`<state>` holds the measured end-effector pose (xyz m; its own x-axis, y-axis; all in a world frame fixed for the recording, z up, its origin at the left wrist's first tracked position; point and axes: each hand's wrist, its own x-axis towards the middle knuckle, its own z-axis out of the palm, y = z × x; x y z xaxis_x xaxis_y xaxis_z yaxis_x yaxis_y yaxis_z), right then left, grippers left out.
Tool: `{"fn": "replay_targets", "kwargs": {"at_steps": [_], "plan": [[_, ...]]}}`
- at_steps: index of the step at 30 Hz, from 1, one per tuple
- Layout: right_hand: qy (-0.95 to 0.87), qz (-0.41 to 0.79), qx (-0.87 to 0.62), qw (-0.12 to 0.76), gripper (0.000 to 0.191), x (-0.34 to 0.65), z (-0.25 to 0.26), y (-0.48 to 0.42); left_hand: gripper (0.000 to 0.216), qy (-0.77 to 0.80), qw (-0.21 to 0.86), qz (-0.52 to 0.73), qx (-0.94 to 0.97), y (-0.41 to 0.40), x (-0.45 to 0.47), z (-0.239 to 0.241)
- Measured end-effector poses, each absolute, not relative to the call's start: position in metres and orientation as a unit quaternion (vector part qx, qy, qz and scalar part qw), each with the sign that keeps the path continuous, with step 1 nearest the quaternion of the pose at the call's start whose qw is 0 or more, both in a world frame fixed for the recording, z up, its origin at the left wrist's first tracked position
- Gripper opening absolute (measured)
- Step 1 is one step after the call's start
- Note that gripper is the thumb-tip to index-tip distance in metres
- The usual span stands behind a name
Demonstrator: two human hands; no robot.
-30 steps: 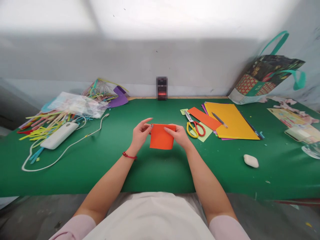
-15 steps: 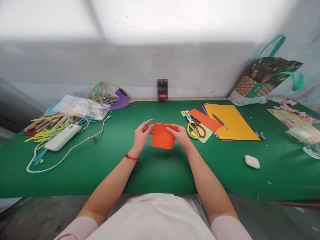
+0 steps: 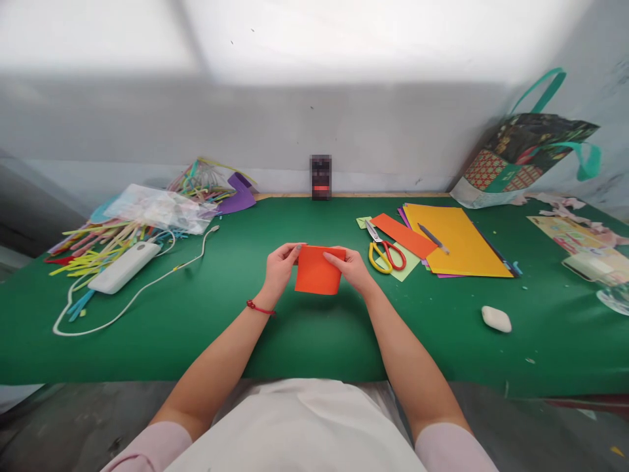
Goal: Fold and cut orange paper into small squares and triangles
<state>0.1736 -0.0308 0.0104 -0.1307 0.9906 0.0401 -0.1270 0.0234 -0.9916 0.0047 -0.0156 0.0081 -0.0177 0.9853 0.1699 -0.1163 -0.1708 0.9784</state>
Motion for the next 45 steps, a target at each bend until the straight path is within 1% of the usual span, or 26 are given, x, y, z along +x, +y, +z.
{"fn": "replay_targets", "kwargs": {"at_steps": [6, 11, 16, 34, 45], "plan": [[-0.506, 0.553, -0.431, 0.503, 0.036, 0.173, 0.012, -0.031, 0.041, 0.427, 0.509, 0.559, 0.497, -0.017, 0.004, 0.009], [-0.511, 0.544, -0.436, 0.503, 0.034, 0.171, 0.014, -0.032, 0.031, 0.429, 0.494, 0.568, 0.499, -0.015, 0.005, 0.007], [-0.505, 0.546, -0.435, 0.507, 0.033, 0.17, 0.014, -0.032, 0.027, 0.416, 0.499, 0.576, 0.495, -0.015, 0.007, 0.008], [-0.527, 0.535, -0.439, 0.493, 0.035, 0.173, 0.011, -0.031, 0.032, 0.429, 0.493, 0.564, 0.506, -0.016, 0.006, 0.009], [-0.503, 0.55, -0.43, 0.509, 0.034, 0.174, 0.004, -0.028, 0.029, 0.41, 0.493, 0.564, 0.52, -0.015, 0.006, 0.005]]}}
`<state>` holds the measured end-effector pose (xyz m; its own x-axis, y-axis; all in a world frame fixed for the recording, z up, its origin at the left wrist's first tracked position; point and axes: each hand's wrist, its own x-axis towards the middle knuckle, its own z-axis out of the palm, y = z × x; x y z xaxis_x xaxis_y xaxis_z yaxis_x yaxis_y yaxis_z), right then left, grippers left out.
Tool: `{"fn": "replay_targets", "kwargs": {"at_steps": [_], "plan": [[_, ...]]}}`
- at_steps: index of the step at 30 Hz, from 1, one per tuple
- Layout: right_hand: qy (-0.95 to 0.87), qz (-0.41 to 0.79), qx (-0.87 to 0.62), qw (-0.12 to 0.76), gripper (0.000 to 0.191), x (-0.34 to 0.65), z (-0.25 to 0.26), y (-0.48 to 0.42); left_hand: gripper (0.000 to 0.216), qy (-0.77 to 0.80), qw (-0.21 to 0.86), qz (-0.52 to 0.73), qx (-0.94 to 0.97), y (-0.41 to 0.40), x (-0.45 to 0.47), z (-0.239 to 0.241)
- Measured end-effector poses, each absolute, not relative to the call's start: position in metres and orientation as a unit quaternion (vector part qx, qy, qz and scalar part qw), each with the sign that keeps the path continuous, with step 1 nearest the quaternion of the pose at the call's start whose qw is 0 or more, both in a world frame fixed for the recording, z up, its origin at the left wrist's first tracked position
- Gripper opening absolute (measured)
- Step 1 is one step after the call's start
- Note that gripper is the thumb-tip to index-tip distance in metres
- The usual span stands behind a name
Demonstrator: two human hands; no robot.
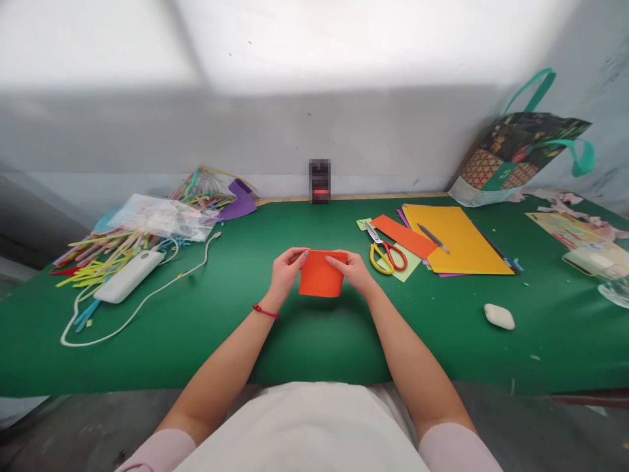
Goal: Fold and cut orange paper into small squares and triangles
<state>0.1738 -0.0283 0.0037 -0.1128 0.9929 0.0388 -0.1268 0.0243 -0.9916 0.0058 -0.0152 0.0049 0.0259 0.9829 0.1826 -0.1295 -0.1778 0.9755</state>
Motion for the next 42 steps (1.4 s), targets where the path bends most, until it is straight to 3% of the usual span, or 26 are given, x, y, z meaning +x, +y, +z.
{"fn": "replay_targets", "kwargs": {"at_steps": [23, 42], "plan": [[-0.454, 0.588, -0.416, 0.523, 0.029, 0.178, -0.009, -0.021, 0.032, 0.42, 0.512, 0.511, 0.548, -0.007, 0.004, 0.0], [-0.535, 0.529, -0.45, 0.481, 0.032, 0.178, 0.012, -0.03, 0.027, 0.443, 0.488, 0.542, 0.521, -0.017, 0.009, 0.008]]}}
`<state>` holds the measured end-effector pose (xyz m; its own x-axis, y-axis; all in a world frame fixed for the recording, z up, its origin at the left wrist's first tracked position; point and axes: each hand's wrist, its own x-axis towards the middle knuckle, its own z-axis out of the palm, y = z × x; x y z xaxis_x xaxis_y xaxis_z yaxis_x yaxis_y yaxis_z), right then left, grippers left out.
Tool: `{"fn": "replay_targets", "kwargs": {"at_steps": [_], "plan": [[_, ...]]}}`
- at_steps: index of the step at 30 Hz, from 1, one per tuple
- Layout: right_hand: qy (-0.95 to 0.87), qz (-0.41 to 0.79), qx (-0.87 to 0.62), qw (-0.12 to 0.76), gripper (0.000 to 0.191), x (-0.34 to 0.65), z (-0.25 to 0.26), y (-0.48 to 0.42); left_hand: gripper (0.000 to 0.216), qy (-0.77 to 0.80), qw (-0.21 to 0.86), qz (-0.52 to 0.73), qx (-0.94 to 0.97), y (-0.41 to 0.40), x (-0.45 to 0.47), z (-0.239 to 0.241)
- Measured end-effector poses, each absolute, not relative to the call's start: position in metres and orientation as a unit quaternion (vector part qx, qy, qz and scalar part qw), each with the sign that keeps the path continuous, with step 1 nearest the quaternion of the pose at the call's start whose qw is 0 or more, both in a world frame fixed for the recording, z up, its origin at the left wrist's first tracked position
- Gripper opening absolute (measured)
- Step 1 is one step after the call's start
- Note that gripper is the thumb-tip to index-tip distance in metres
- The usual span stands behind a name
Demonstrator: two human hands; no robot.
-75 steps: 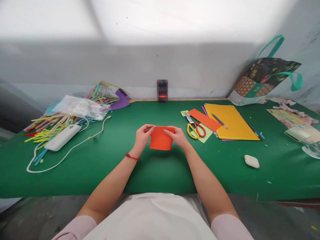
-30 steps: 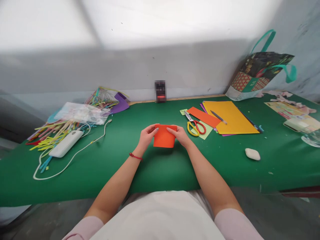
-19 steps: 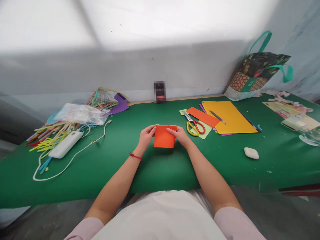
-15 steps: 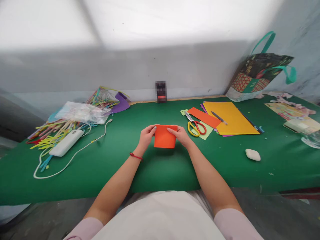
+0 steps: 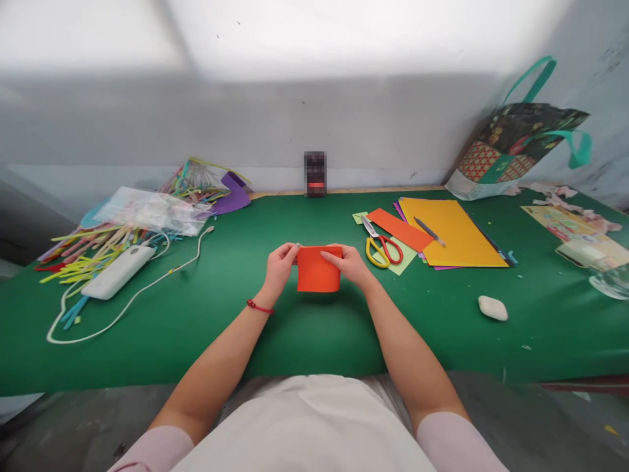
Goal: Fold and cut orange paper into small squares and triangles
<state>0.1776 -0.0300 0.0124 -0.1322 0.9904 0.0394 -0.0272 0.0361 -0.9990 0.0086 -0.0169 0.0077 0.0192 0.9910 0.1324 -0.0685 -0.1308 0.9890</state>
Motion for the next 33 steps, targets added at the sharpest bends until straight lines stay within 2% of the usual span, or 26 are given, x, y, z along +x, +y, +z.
{"fn": "replay_targets", "kwargs": {"at_steps": [10, 33], "plan": [[-0.488, 0.561, -0.439, 0.504, 0.03, 0.1778, 0.0096, -0.03, 0.026, 0.418, 0.477, 0.539, 0.554, -0.0215, 0.008, 0.0141], [-0.505, 0.551, -0.444, 0.494, 0.033, 0.1795, 0.0083, -0.0305, 0.024, 0.429, 0.482, 0.53, 0.551, -0.0222, 0.0072, 0.0166]]}}
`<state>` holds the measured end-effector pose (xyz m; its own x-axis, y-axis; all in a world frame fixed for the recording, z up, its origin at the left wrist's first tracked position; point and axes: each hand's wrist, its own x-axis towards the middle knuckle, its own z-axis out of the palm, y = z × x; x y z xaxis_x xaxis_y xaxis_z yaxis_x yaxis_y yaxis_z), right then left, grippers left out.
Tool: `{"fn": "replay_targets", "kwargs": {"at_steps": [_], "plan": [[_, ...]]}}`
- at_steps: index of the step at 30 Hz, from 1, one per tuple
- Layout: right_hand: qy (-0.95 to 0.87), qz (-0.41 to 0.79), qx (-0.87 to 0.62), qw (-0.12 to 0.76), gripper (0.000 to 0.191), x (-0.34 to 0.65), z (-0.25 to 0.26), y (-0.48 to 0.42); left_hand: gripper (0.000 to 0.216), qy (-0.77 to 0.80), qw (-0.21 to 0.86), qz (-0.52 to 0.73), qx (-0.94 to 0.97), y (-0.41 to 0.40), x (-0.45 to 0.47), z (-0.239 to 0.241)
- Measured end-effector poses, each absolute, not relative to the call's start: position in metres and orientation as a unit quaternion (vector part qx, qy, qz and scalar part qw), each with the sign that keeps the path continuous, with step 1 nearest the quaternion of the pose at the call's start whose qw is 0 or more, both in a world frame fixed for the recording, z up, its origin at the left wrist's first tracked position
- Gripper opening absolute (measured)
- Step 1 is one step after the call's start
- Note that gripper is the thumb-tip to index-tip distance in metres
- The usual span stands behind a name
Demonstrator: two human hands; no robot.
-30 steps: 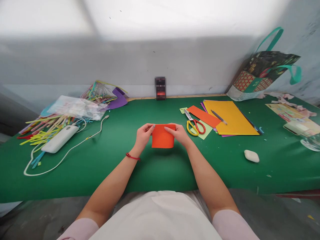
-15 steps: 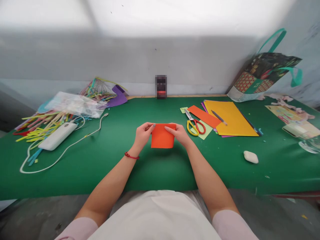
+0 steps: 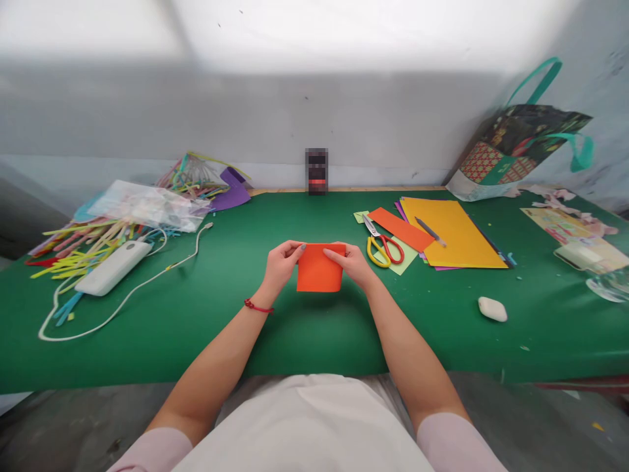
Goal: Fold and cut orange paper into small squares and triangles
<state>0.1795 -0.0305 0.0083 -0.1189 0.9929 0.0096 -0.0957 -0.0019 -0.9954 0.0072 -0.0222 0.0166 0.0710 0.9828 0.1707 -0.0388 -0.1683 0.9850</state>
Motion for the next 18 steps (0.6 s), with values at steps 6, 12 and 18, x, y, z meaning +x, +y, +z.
{"fn": "replay_targets", "kwargs": {"at_steps": [6, 12, 18], "plan": [[-0.505, 0.551, -0.448, 0.49, 0.033, 0.1791, 0.0103, -0.0315, 0.024, 0.42, 0.501, 0.529, 0.541, -0.0217, 0.0071, 0.0157], [-0.502, 0.553, -0.445, 0.494, 0.034, 0.1778, 0.012, -0.032, 0.025, 0.406, 0.512, 0.531, 0.539, -0.0197, 0.0066, 0.0139], [-0.503, 0.546, -0.449, 0.497, 0.034, 0.1781, 0.0115, -0.0309, 0.015, 0.411, 0.418, 0.539, 0.605, -0.0169, 0.0021, 0.0094]]}}
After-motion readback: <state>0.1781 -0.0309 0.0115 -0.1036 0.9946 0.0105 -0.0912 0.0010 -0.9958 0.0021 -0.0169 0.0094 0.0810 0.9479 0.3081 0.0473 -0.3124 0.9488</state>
